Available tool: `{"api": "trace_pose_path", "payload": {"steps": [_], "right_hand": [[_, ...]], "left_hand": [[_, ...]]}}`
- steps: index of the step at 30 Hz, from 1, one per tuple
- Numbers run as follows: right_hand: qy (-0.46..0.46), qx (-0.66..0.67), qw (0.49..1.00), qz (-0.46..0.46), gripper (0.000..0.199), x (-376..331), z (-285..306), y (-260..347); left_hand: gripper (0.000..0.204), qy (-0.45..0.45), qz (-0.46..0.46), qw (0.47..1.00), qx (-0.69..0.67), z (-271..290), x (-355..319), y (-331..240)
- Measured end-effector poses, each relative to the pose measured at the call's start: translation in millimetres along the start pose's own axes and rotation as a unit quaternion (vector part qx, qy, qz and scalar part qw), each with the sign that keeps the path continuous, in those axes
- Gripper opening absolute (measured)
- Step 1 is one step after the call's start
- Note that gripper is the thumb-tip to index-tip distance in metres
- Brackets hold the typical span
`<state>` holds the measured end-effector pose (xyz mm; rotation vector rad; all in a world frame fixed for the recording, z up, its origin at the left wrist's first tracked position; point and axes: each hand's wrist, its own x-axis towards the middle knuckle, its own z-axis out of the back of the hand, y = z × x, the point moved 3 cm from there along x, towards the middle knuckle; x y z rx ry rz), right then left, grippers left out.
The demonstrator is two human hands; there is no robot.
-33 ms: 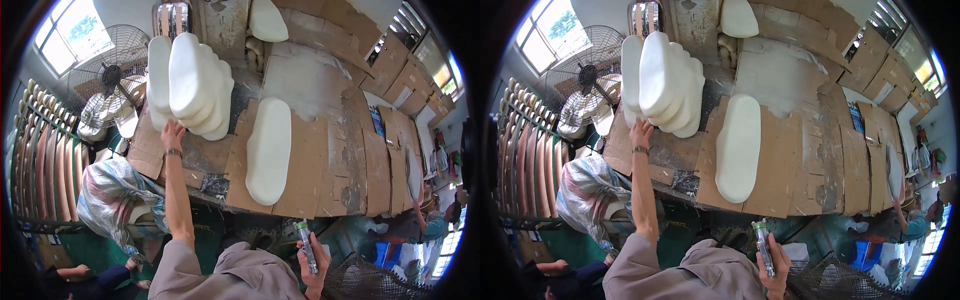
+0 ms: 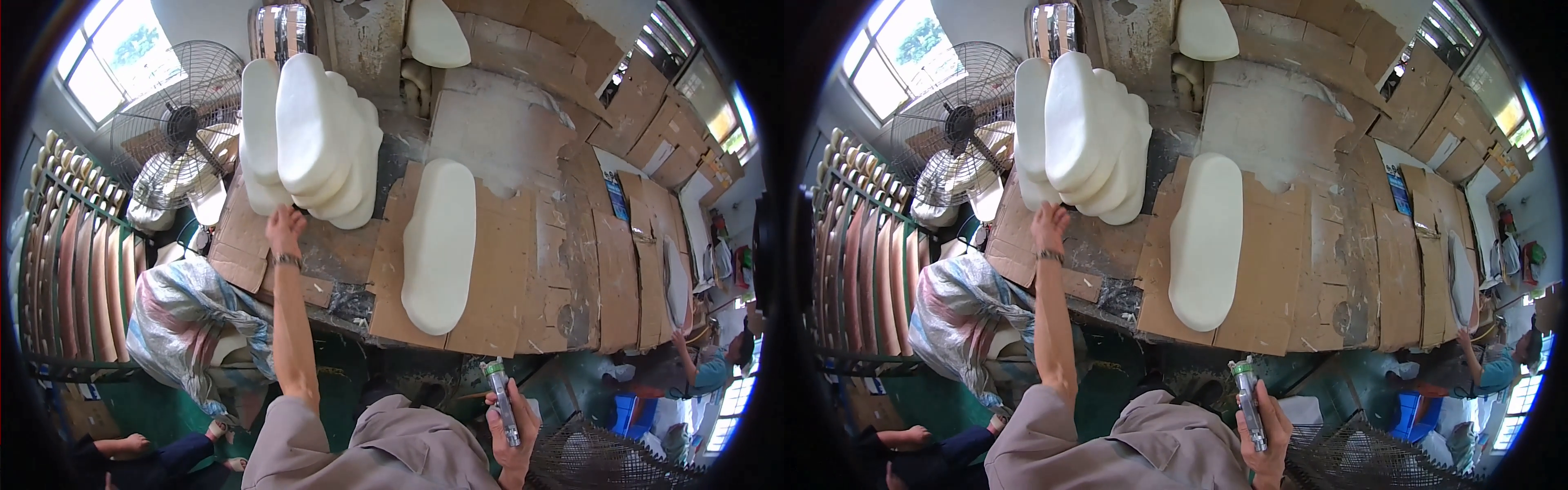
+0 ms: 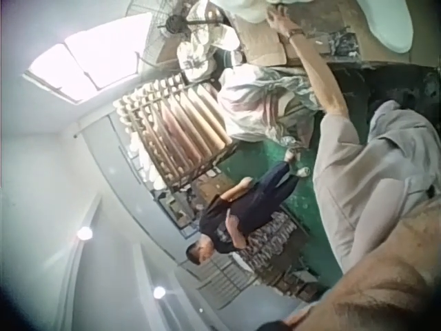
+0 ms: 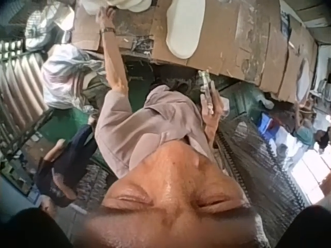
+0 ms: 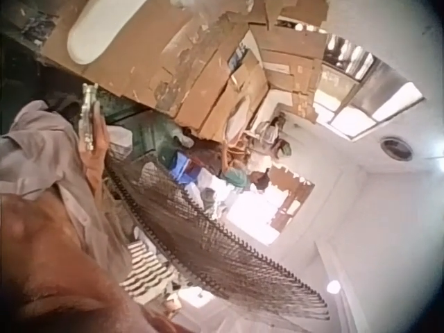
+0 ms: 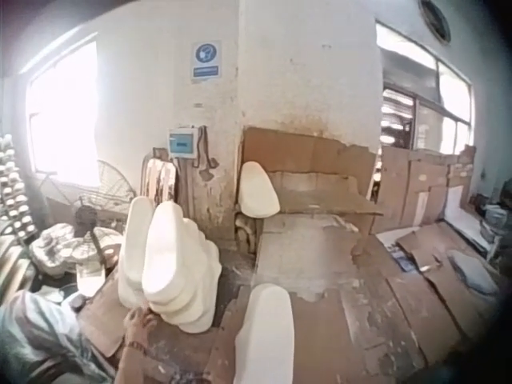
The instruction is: Organizing and inspecting foam seat molds on a workbench in a manufacturing environment.
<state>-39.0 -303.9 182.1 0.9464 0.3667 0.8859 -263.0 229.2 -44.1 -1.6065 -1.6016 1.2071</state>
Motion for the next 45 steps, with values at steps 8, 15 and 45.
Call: {"api": "trace_pose_path", "payload": {"steps": [8,15,45], "right_hand": [[-0.003,0.015,1.0,0.022,0.051,5,6,-2],[0.015,0.029,0.999,0.026,0.053,2,10,-6],[-0.088,0.005,0.996,0.022,0.044,-46,64,-29]], "left_hand": [[0.025,0.051,0.256,0.95,0.171,133,-195,156],[0.032,0.003,0.425,0.807,0.409,249,-321,220],[0.038,0.081,0.462,0.749,0.467,235,-345,221]]}}
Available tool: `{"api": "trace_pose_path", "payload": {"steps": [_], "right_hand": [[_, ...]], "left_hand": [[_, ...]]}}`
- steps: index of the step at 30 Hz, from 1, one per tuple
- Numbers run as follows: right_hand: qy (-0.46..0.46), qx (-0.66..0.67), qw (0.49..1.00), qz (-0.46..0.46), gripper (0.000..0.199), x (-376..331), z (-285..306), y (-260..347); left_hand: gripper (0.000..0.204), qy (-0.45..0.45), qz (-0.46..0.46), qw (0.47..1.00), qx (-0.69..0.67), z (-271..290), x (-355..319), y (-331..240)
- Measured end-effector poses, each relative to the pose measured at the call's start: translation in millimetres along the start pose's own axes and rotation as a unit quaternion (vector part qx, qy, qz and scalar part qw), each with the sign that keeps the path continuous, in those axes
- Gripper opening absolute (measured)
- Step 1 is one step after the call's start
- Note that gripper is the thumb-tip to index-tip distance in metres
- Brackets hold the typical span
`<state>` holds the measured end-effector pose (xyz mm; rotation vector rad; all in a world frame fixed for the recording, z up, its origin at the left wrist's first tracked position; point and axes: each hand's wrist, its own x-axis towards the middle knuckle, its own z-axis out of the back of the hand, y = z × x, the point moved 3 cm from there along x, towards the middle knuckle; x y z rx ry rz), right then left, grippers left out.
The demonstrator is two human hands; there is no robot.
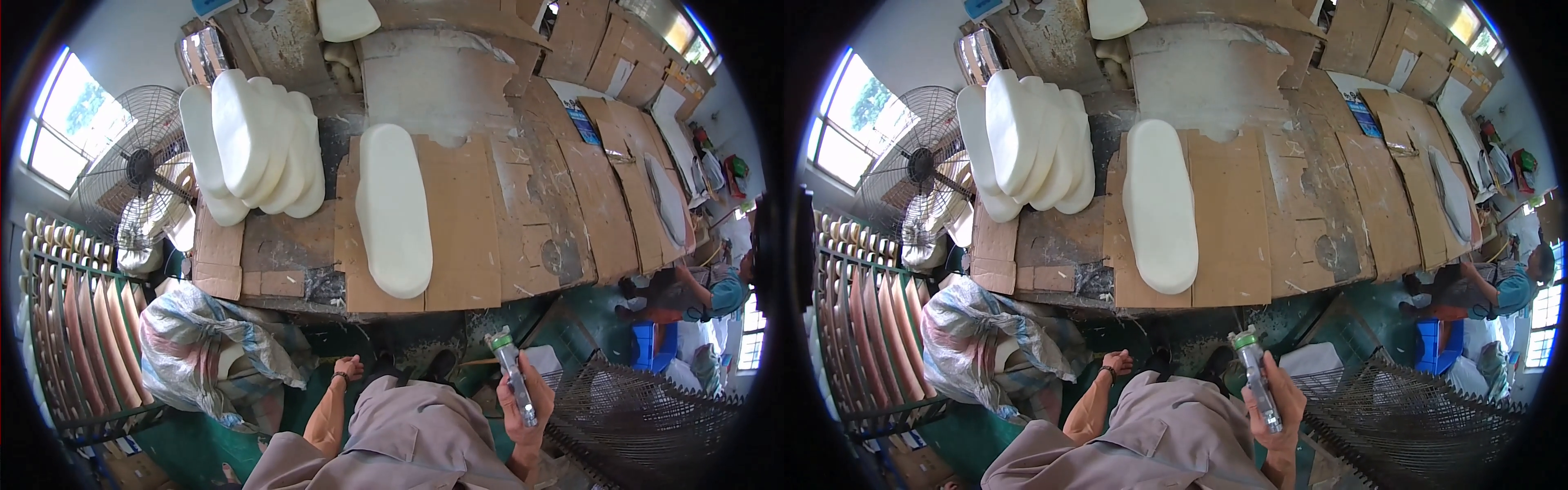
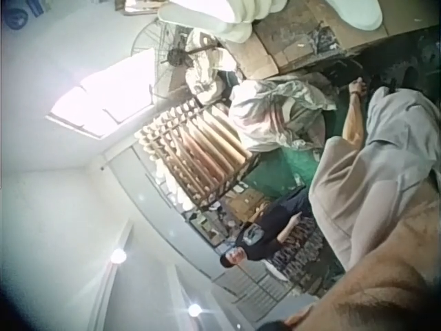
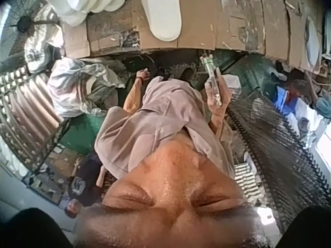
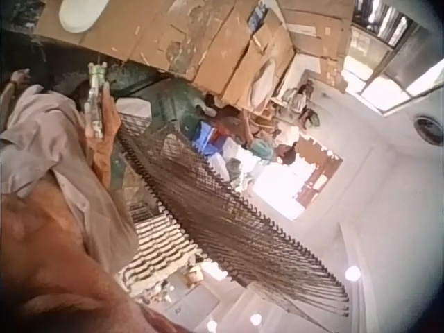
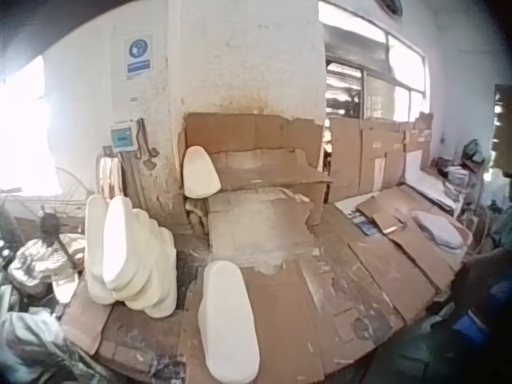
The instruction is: Organizing and inspecting foam seat molds on a workbench in a manufacturing environment.
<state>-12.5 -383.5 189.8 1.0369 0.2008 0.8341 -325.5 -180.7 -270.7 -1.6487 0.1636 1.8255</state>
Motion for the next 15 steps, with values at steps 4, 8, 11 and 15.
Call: {"api": "trace_pose_path", "payload": {"steps": [4,8,11,15], "right_hand": [[0.012,-0.002,1.0,-0.011,0.044,-14,13,-2],[0.035,0.018,0.999,-0.018,0.045,-22,23,-12],[0.045,0.033,0.998,-0.017,0.046,-31,27,-17],[0.062,0.027,0.998,-0.016,0.047,-41,38,-24]], "left_hand": [[0.038,0.009,0.007,1.0,0.012,-5,-1,11],[0.038,0.014,0.007,1.0,0.011,-12,-4,22],[0.038,0.011,0.003,1.0,0.026,-18,-11,22],[0.039,0.01,-0.002,1.0,0.025,-19,-15,30]]}}
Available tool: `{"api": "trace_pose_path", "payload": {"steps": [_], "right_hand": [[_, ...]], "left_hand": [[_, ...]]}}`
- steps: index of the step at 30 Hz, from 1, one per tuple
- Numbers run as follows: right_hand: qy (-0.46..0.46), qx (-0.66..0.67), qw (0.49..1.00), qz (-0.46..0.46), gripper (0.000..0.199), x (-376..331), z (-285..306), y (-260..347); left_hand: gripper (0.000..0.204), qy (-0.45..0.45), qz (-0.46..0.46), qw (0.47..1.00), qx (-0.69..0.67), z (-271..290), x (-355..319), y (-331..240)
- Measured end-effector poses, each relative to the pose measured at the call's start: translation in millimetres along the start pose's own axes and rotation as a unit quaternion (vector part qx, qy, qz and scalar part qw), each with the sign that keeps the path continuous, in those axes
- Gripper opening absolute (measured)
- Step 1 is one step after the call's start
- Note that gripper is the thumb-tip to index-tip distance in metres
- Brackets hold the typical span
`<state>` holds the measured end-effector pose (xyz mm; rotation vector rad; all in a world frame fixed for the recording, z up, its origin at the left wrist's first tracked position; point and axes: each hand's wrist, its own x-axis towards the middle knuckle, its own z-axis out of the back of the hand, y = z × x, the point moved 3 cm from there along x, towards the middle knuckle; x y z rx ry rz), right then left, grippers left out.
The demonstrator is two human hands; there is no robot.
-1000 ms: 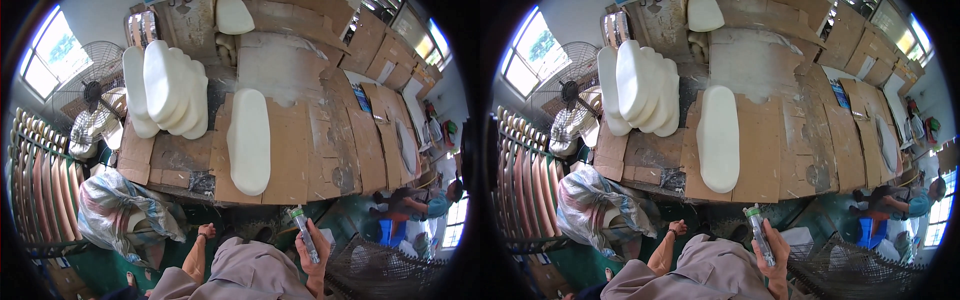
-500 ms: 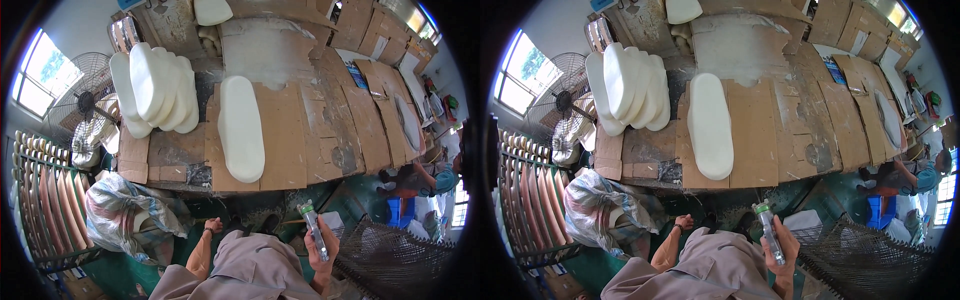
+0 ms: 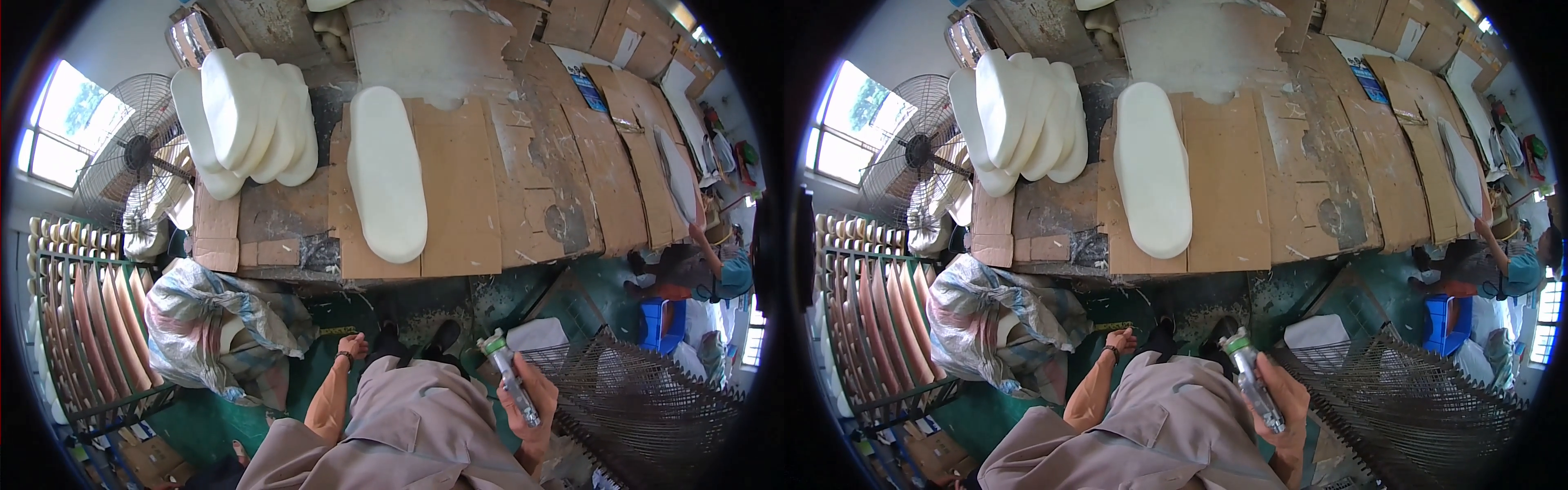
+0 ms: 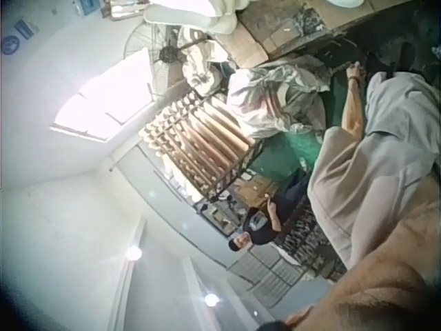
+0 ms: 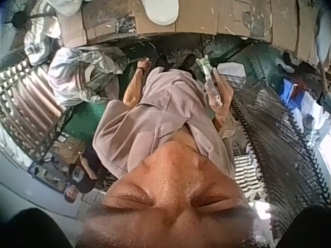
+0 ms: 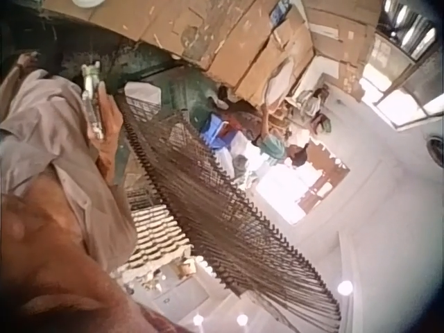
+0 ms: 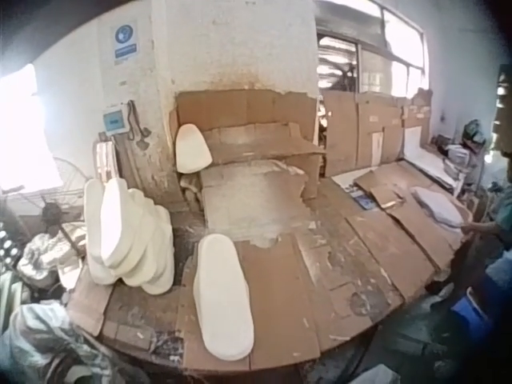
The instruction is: Organizing and inspecting foam seat molds on a workbench in a manufacturing environment.
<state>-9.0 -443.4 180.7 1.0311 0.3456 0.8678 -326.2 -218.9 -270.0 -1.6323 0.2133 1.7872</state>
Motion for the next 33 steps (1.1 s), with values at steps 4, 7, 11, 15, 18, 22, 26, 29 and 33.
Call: {"api": "trace_pose_path", "payload": {"steps": [4,7,11,15,18,22,26,29,33], "right_hand": [[-0.014,-0.011,1.0,0.012,0.047,-8,5,-7],[-0.008,-0.012,1.0,0.011,0.047,-15,9,-8],[0.042,-0.003,0.999,-0.003,0.048,-24,16,-13],[0.04,0.0,0.999,-0.015,0.048,-30,16,-22],[0.082,0.008,0.996,-0.022,0.052,-40,22,-26],[0.06,0.005,0.998,-0.032,0.054,-46,26,-30],[0.066,0.003,0.997,-0.051,0.054,-53,28,-33],[0.1,0.004,0.993,-0.055,0.055,-57,32,-37],[0.088,0.014,0.992,-0.09,0.056,-54,33,-29]], "left_hand": [[0.04,-0.011,0.003,1.0,-0.009,-6,-8,5],[0.041,-0.016,0.001,1.0,-0.009,-9,-11,9],[0.042,-0.013,0.006,1.0,-0.017,-14,-12,19],[0.043,-0.008,0.001,1.0,-0.027,-20,-10,23],[0.042,-0.001,-0.004,0.999,-0.035,-28,-11,24],[0.04,0.019,-0.04,0.997,-0.07,-42,-14,3],[0.039,0.039,-0.124,0.977,-0.171,-61,-23,-49],[0.039,0.062,-0.187,0.941,-0.275,-72,-28,-95],[0.046,0.087,-0.228,0.905,-0.347,-77,-18,-145]]}}
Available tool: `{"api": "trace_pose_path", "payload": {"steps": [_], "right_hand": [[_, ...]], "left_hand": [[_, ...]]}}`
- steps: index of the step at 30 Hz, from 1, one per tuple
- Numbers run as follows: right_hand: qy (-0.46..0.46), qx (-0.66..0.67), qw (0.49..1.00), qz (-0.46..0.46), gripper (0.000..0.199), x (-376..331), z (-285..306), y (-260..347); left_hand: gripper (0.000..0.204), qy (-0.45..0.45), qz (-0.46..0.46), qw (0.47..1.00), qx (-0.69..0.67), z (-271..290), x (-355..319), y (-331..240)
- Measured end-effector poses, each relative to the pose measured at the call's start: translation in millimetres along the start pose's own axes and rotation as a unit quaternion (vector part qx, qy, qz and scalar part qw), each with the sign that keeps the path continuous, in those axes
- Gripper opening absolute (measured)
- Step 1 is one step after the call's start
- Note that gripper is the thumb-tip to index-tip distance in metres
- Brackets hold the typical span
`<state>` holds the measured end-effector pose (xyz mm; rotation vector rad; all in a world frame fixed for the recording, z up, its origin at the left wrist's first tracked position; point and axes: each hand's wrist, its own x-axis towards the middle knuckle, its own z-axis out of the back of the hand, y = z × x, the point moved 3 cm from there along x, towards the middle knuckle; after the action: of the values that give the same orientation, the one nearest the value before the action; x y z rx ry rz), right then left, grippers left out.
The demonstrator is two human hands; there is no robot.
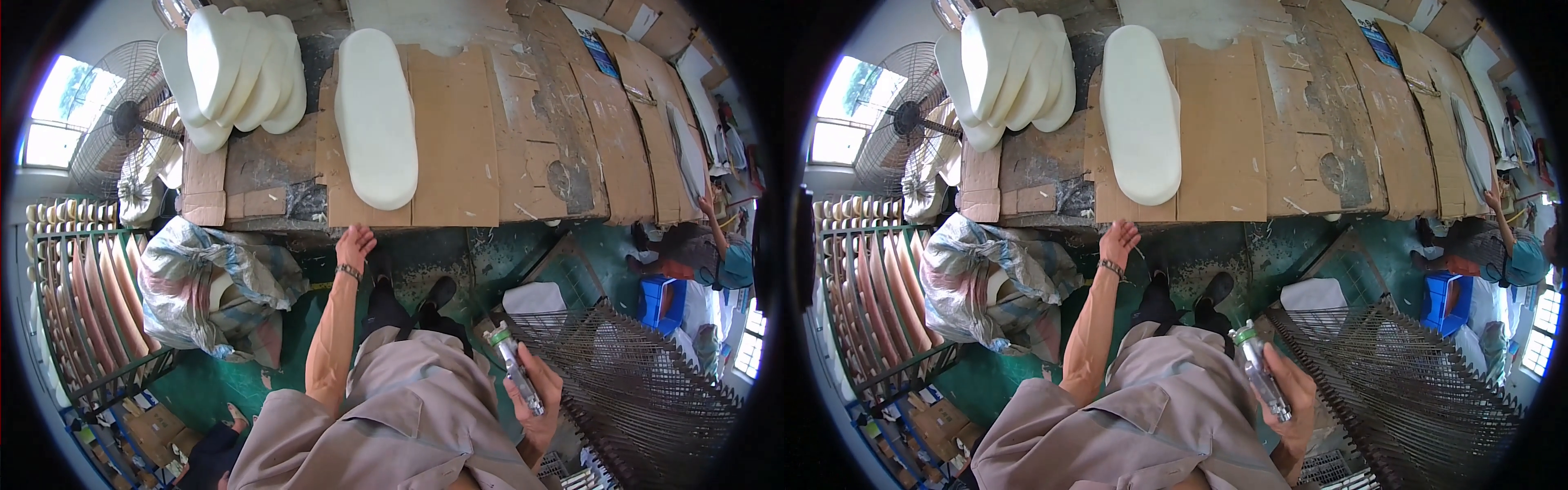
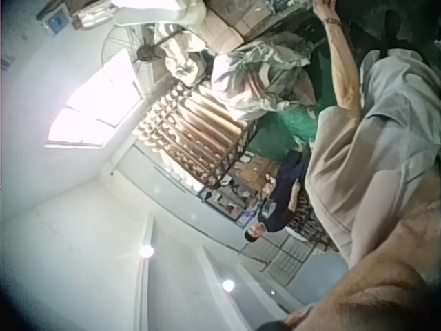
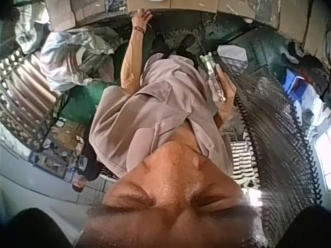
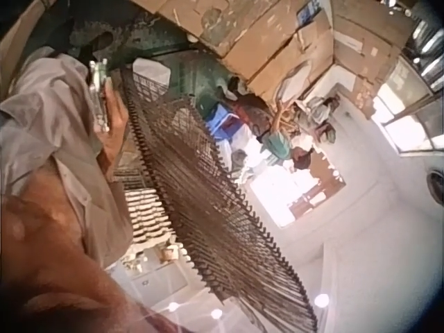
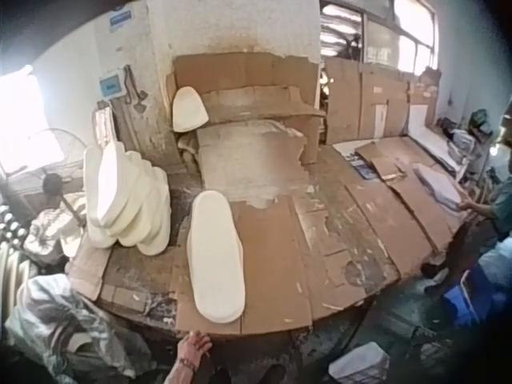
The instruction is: Organizing and inspecting foam seat molds on a workbench in a manufacturing environment.
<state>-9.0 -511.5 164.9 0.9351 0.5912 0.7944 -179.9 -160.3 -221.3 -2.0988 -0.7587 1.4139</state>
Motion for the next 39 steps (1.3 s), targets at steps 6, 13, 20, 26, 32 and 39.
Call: {"api": "trace_pose_path", "payload": {"steps": [6,13,20,26,32,39], "right_hand": [[-0.045,-0.015,0.998,-0.03,0.051,-2,6,-1],[-0.127,-0.063,0.989,0.051,0.05,29,11,11],[-0.155,-0.024,0.986,0.059,0.04,59,-10,16],[-0.066,0.051,0.995,0.056,0.053,81,-38,25],[0.017,-0.011,0.992,0.126,0.034,110,-59,56],[0.13,-0.074,0.981,0.127,0.036,150,-110,95]], "left_hand": [[0.049,-0.023,-0.005,0.998,-0.062,-35,37,-17],[0.042,0.06,-0.002,0.992,-0.114,-68,49,-17],[0.028,0.034,-0.006,0.999,-0.02,-61,49,-36],[0.054,0.131,-0.109,0.958,-0.23,-122,13,-88],[0.07,0.21,-0.167,0.915,-0.3,-80,-51,-140],[0.068,0.136,-0.321,0.86,-0.373,38,-113,-179]]}}
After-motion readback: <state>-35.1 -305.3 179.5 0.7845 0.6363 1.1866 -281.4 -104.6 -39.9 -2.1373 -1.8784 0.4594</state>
